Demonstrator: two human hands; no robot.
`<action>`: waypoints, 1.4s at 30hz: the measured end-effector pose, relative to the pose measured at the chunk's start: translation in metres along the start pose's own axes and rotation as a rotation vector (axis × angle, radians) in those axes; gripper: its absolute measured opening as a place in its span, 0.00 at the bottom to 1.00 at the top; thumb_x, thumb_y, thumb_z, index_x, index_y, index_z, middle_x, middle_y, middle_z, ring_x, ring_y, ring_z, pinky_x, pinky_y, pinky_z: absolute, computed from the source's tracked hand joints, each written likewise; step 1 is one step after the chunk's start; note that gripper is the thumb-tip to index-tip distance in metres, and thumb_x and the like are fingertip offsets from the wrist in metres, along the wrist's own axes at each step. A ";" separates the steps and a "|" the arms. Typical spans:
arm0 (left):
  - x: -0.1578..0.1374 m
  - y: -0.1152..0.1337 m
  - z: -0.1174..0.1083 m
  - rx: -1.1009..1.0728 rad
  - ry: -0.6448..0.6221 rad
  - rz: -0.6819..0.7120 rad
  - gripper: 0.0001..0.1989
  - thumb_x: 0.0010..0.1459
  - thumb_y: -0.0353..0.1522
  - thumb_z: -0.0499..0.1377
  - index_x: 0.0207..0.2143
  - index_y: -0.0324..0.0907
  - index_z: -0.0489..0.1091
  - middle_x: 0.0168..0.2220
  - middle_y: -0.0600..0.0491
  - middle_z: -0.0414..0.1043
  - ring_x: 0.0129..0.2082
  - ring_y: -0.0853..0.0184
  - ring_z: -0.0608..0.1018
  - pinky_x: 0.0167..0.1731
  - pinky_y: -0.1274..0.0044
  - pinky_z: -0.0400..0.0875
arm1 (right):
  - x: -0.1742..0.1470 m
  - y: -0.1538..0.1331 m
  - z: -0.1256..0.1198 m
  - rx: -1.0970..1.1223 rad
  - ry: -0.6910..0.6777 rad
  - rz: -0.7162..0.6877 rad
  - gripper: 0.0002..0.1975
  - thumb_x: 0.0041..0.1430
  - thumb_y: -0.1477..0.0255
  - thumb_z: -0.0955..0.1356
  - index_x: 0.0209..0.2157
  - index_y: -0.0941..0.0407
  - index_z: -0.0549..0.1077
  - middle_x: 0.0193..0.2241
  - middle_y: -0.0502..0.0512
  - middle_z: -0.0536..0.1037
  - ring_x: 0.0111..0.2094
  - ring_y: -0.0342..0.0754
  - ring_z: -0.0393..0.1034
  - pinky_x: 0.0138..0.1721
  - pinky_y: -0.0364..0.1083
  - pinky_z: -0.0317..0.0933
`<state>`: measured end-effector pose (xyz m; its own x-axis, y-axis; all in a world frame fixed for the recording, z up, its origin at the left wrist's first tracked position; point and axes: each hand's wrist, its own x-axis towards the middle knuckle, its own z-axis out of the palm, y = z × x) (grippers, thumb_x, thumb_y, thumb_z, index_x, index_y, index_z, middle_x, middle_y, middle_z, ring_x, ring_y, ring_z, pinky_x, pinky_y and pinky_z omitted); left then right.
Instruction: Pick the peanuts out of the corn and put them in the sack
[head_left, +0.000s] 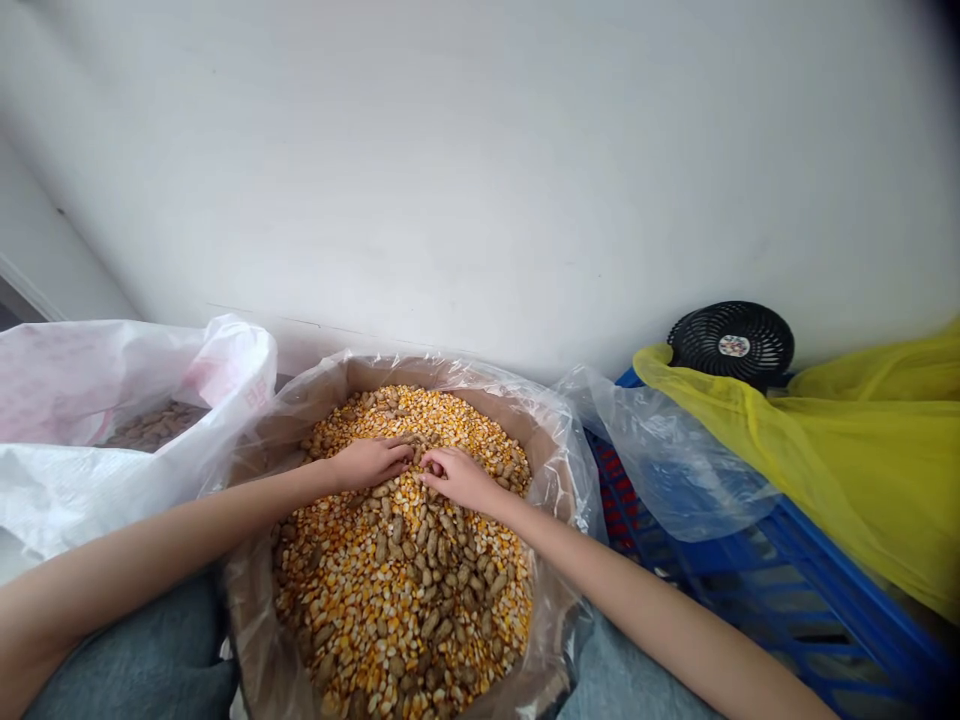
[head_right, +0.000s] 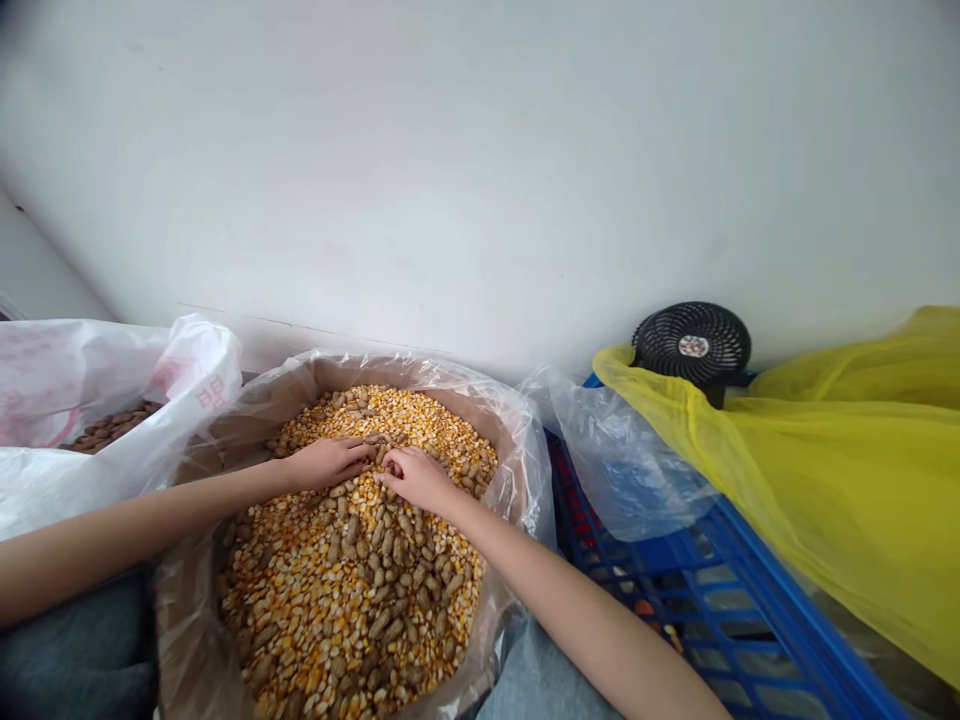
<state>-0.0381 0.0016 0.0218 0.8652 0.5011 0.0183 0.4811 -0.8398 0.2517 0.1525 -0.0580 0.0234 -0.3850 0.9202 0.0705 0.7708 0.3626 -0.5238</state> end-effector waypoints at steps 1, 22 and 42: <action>-0.001 -0.002 0.002 -0.004 -0.005 -0.017 0.18 0.56 0.40 0.40 0.42 0.44 0.62 0.39 0.51 0.66 0.34 0.67 0.70 0.33 0.79 0.62 | 0.000 0.001 -0.001 0.023 -0.008 -0.008 0.05 0.49 0.69 0.63 0.29 0.56 0.66 0.23 0.49 0.66 0.28 0.43 0.58 0.30 0.42 0.52; 0.000 -0.032 0.014 -1.269 0.285 -0.668 0.12 0.54 0.32 0.44 0.41 0.39 0.56 0.21 0.57 0.57 0.15 0.76 0.60 0.16 0.82 0.55 | 0.001 0.015 -0.028 1.501 0.080 0.503 0.11 0.48 0.65 0.59 0.22 0.58 0.61 0.19 0.48 0.63 0.19 0.39 0.60 0.20 0.39 0.54; -0.018 -0.023 -0.003 -0.167 -0.044 -0.078 0.13 0.48 0.26 0.45 0.37 0.41 0.63 0.37 0.51 0.63 0.34 0.69 0.68 0.37 0.79 0.62 | -0.011 0.000 -0.004 -0.213 -0.053 0.134 0.10 0.50 0.65 0.62 0.32 0.54 0.69 0.29 0.53 0.73 0.32 0.48 0.66 0.30 0.44 0.54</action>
<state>-0.0655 0.0128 0.0188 0.8330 0.5511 -0.0487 0.5203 -0.7505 0.4075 0.1586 -0.0672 0.0264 -0.2941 0.9552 -0.0345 0.9041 0.2663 -0.3341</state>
